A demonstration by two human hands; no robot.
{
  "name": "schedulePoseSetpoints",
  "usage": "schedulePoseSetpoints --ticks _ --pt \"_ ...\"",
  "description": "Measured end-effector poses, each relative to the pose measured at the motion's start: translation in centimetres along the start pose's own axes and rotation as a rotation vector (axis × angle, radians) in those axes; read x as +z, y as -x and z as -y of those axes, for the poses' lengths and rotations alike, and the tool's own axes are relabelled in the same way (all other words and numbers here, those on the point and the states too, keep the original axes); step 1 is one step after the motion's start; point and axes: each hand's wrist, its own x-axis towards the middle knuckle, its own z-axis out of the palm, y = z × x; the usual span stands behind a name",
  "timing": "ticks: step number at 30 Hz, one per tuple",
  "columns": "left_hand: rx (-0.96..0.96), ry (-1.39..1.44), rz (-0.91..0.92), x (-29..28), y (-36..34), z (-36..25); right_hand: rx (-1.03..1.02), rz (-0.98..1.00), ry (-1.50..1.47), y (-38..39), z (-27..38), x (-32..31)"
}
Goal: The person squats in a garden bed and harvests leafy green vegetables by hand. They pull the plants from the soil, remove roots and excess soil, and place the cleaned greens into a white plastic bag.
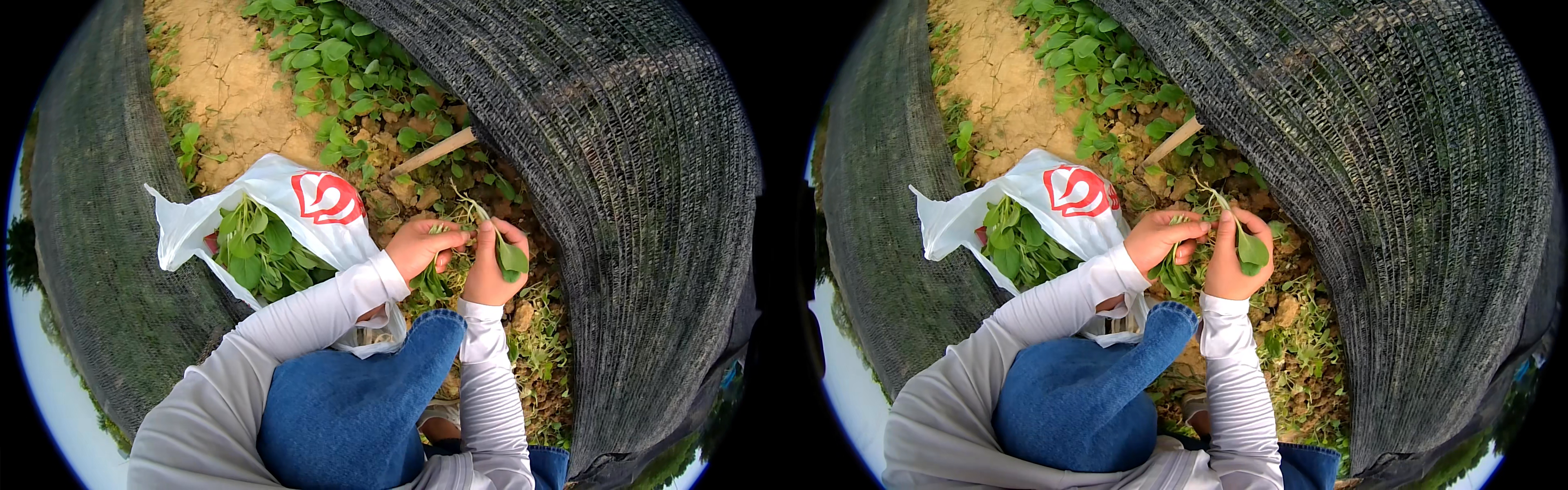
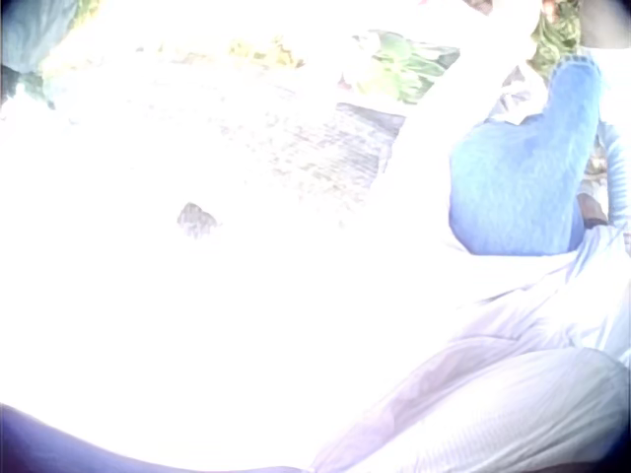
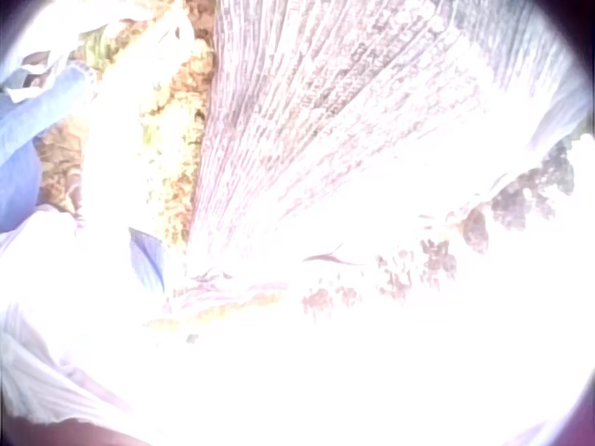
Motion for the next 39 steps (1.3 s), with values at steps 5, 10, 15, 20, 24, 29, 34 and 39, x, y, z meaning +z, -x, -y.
schedulePoseSetpoints --ticks 5,10,15,20,24,29,34,39 --pt "0.046 -0.156 -0.011 0.7 -0.2 1.1 0.301 -0.134 -0.337 0.1 -0.8 -1.0" --pt "0.036 0.018 -0.012 1.1 -0.8 0.4 0.783 0.087 -0.753 0.4 -2.1 -1.9" --pt "0.195 -0.101 -0.208 0.0 -1.0 0.6 0.935 0.215 -0.698 -0.1 -1.6 -2.2" --pt "0.202 -0.594 -0.187 0.5 2.1 -2.0 0.499 0.304 -0.169 -0.6 -0.2 -3.6" --pt "0.292 -1.016 -0.112 -0.3 5.1 -0.7 0.452 0.668 -0.112 0.7 0.7 -3.0" --pt "0.239 -1.029 -0.199 0.8 7.9 -0.2 0.54 0.717 -0.2 2.2 0.2 -3.6" --pt "0.284 -1.052 -0.287 0.9 8.6 1.8 0.658 0.799 -0.03 2.4 0.6 -4.5" --pt "0.415 -1.063 -0.366 0.1 7.2 4.8 0.56 0.904 0.135 1.6 -0.8 -5.3"
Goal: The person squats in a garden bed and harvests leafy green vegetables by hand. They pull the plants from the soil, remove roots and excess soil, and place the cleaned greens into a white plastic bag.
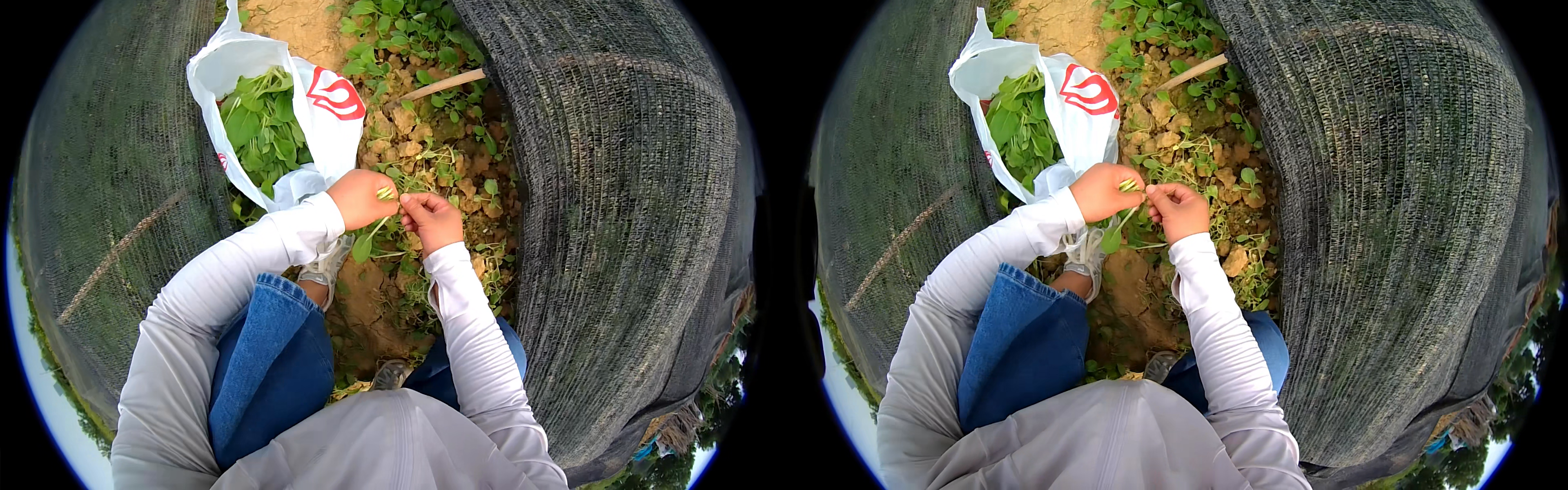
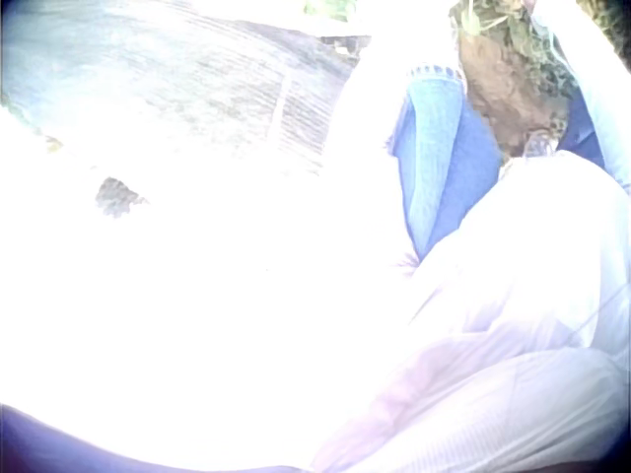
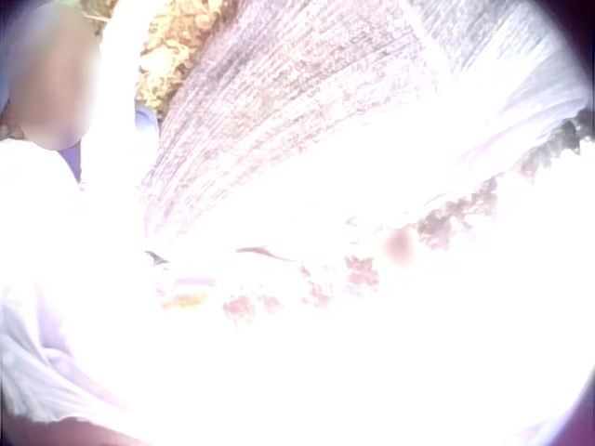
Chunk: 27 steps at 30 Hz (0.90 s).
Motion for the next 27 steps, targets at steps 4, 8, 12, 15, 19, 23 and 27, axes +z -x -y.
schedulePoseSetpoints --ticks 4,8,12,15,19,23,27 --pt "-0.01 0.035 -0.064 0.9 0.3 1.3 -0.021 0.027 0.046 0.2 -0.8 0.3" --pt "0.026 0.017 -0.115 1.5 0.0 1.5 -0.15 -0.12 0.4 0.1 -0.6 0.9" --pt "0.014 0.143 -0.233 1.1 -0.7 1.1 -0.543 -0.266 0.74 -0.5 -0.4 1.7" --pt "-0.026 0.282 -0.274 0.5 -0.7 1.2 -0.766 -0.329 0.84 -0.7 0.2 2.8" --pt "-0.07 0.382 -0.314 -0.6 -0.4 3.5 -0.546 -0.338 0.563 -1.6 0.8 1.1" --pt "-0.105 1.009 0.043 -2.5 1.1 3.0 -0.464 -0.206 1.084 -5.2 3.4 -2.0" --pt "-0.139 1.158 -0.021 -4.5 1.8 1.7 -0.572 -0.344 0.941 -11.7 6.7 -2.3"
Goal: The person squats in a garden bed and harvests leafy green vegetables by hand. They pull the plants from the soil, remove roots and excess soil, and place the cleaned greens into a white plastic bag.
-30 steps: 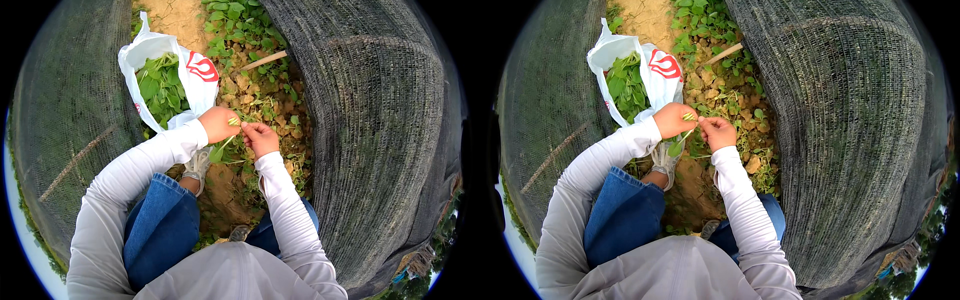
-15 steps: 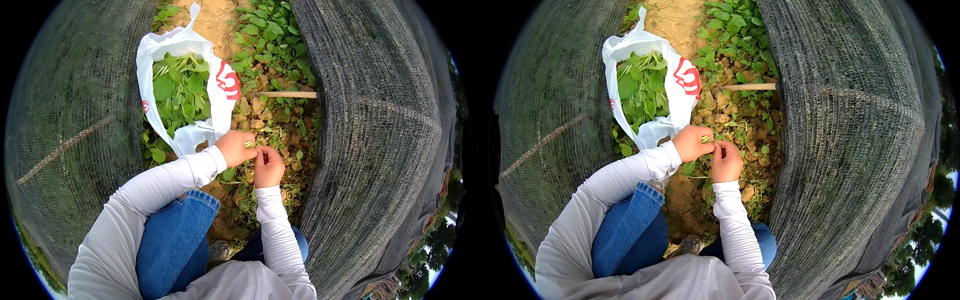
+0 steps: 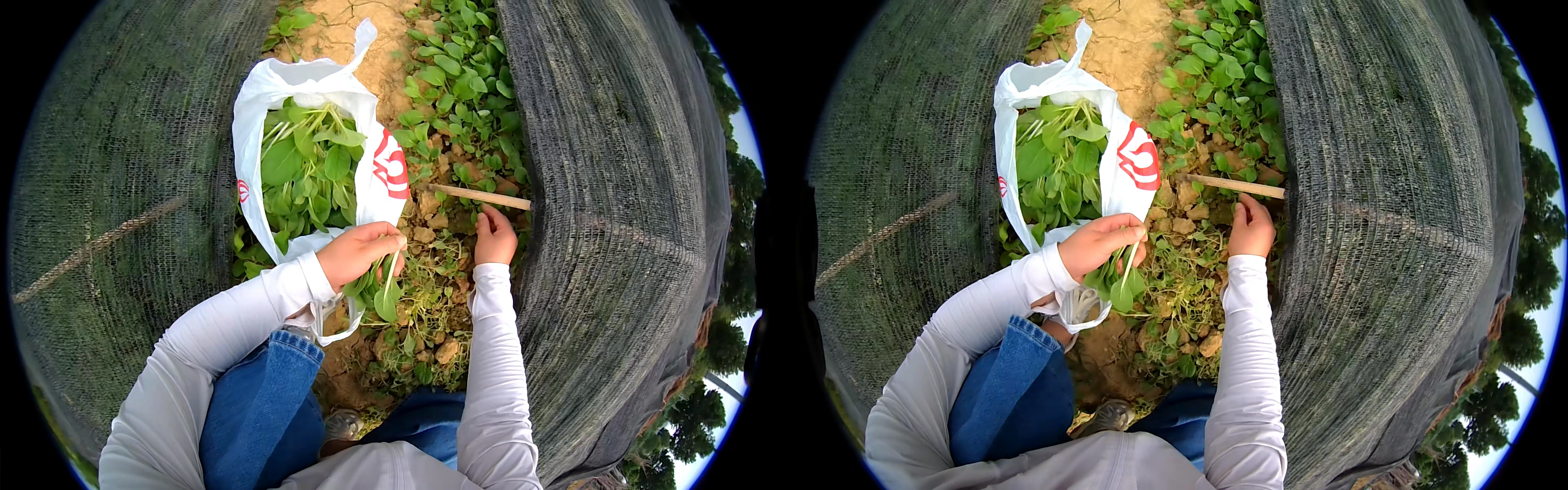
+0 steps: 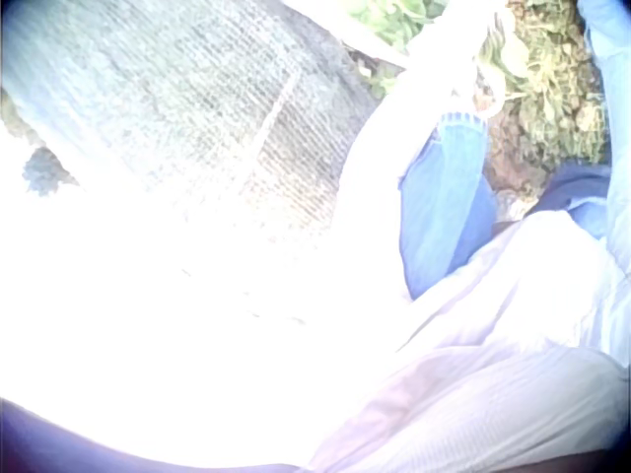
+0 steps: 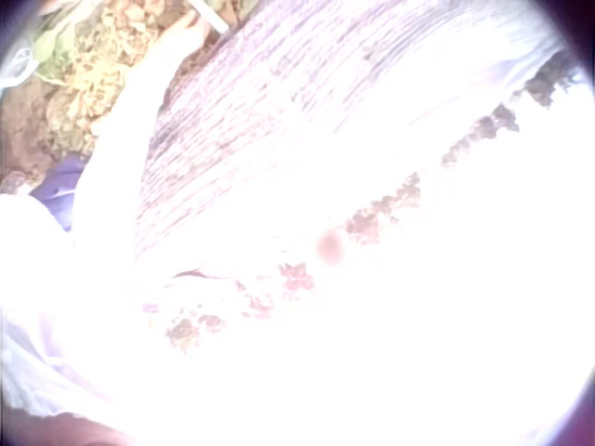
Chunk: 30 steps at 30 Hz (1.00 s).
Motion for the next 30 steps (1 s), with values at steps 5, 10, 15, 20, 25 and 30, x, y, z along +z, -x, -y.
schedulePoseSetpoints --ticks 5,10,15,20,25,30 --pt "0.101 0.127 -0.043 -0.9 0.5 -2.5 0.039 0.081 0.184 -3.9 2.9 2.7" --pt "0.073 0.115 -0.106 -1.6 0.6 -3.0 -0.041 0.135 0.364 -4.4 3.3 4.2" --pt "0.061 0.104 -0.131 -1.6 0.3 -2.6 0.003 -0.078 0.082 -3.8 1.8 4.7" --pt "0.069 0.103 -0.143 -1.6 0.4 -2.5 -0.091 -0.175 0.252 -2.9 1.9 4.8" --pt "0.075 0.077 -0.143 -1.4 0.4 -2.3 -0.157 -0.072 0.286 -3.3 1.6 4.7" --pt "0.062 0.093 -0.146 -1.4 0.6 -2.3 -0.12 0.063 0.389 -4.6 2.1 4.8"
